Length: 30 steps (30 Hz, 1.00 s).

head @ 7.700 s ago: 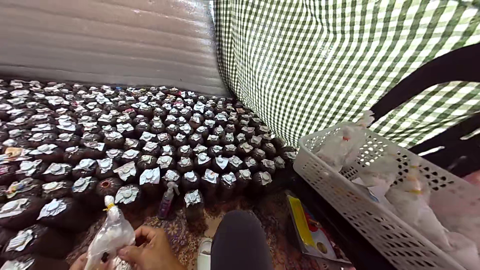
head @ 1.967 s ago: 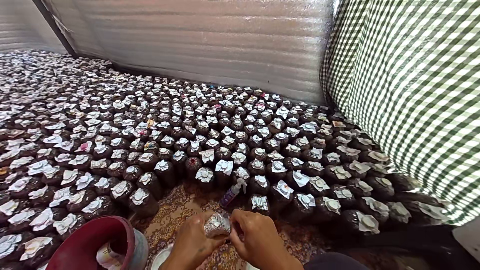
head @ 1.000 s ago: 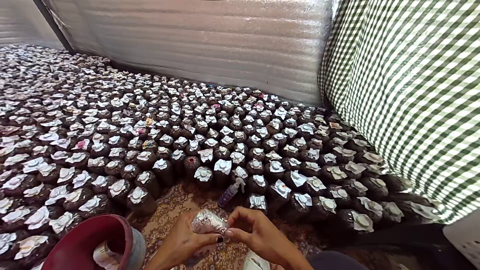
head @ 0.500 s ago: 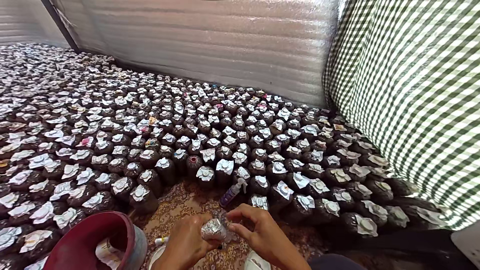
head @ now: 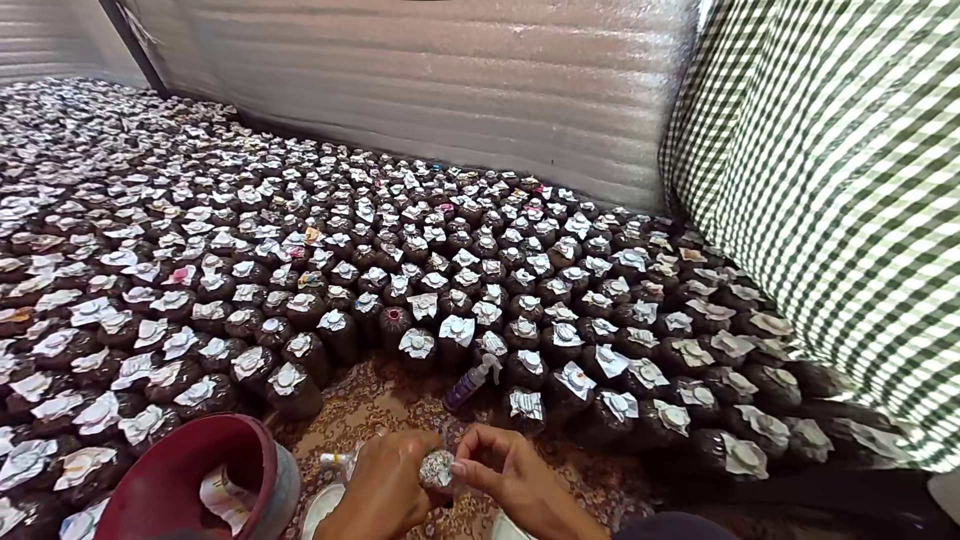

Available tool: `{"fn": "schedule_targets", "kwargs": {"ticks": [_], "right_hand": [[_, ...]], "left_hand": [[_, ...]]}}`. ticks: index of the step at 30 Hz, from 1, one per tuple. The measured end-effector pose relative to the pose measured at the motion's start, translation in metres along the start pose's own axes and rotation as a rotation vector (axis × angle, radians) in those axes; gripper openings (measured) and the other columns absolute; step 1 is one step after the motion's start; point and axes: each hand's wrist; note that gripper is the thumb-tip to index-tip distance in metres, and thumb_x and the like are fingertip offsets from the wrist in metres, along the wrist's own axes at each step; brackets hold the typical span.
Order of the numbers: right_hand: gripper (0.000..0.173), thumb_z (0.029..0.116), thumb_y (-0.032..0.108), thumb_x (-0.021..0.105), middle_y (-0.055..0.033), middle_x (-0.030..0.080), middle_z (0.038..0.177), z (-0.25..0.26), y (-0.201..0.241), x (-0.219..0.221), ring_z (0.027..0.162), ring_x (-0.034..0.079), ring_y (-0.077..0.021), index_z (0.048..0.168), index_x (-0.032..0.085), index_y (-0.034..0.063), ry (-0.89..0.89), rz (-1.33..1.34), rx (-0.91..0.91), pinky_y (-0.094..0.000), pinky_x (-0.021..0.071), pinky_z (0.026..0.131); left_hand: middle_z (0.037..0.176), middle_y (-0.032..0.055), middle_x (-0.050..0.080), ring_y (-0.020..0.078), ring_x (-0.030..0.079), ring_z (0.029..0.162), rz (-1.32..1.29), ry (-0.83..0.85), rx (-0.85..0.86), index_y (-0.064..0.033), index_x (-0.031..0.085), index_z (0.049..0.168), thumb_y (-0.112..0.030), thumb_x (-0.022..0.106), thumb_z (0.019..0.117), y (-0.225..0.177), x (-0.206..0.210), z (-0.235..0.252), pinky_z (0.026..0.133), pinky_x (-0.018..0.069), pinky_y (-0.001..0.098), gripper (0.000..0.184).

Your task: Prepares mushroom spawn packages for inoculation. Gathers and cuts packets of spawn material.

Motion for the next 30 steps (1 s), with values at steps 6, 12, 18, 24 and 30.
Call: {"fn": "schedule_targets", "kwargs": {"ticks": [6, 12, 18, 24, 30], "right_hand": [[0.018, 0.1037, 0.028, 0.057, -0.0042, 0.063, 0.096, 0.003, 0.017, -0.002, 0.088, 0.064, -0.0162, 0.096, 0.064, 0.0132, -0.338, -0.714, -0.570, -0.0358, 0.0554, 0.072], [0.029, 0.1026, 0.030, 0.063, -0.0039, 0.071, 0.099, -0.002, 0.021, -0.010, 0.088, 0.069, -0.0112, 0.114, 0.070, 0.0047, -0.110, -0.262, -0.189, -0.0296, 0.0603, 0.079], [0.020, 0.1014, 0.023, 0.064, -0.0029, 0.065, 0.091, -0.001, 0.016, -0.006, 0.086, 0.065, -0.0097, 0.095, 0.072, 0.0058, -0.255, -0.328, -0.369, -0.0247, 0.0574, 0.076], [0.017, 0.1046, 0.014, 0.055, -0.0026, 0.066, 0.094, 0.002, 0.016, -0.012, 0.082, 0.063, -0.0083, 0.104, 0.067, 0.0035, -0.114, -0.039, -0.184, -0.0245, 0.0549, 0.073], [0.021, 0.0968, 0.020, 0.071, -0.0049, 0.071, 0.099, -0.001, 0.020, -0.023, 0.088, 0.069, -0.0106, 0.109, 0.071, 0.0027, 0.059, -0.229, -0.179, -0.0289, 0.0601, 0.081]], "left_hand": [[0.092, -0.0038, 0.074, 0.0057, 0.071, 0.085, -0.655, 0.138, -0.025, -0.0133, 0.073, 0.106, -0.045, 0.090, 0.0723, -0.002, 0.002, 0.003, 0.080, 0.0599, 0.0299, 0.049], [0.094, -0.0003, 0.074, 0.0093, 0.070, 0.087, -0.583, 0.138, -0.036, -0.0108, 0.073, 0.108, -0.047, 0.090, 0.0714, -0.001, 0.006, 0.003, 0.082, 0.0588, 0.0352, 0.054], [0.094, -0.0008, 0.074, 0.0091, 0.071, 0.087, -0.588, 0.166, -0.090, -0.0112, 0.072, 0.109, -0.047, 0.090, 0.0707, -0.009, 0.008, 0.003, 0.083, 0.0593, 0.0344, 0.056], [0.097, -0.0009, 0.075, 0.0081, 0.072, 0.089, -0.731, 0.151, -0.059, -0.0094, 0.071, 0.111, -0.045, 0.090, 0.0714, -0.008, 0.020, 0.004, 0.085, 0.0607, 0.0328, 0.057], [0.093, 0.0010, 0.074, 0.0116, 0.071, 0.087, -0.591, 0.176, -0.079, -0.0104, 0.072, 0.106, -0.046, 0.088, 0.0725, 0.000, 0.021, 0.003, 0.083, 0.0591, 0.0384, 0.052]]}}
Point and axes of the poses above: each hand's wrist, its own z-axis towards the middle knuckle, its own x-axis out of the palm, y = z × x
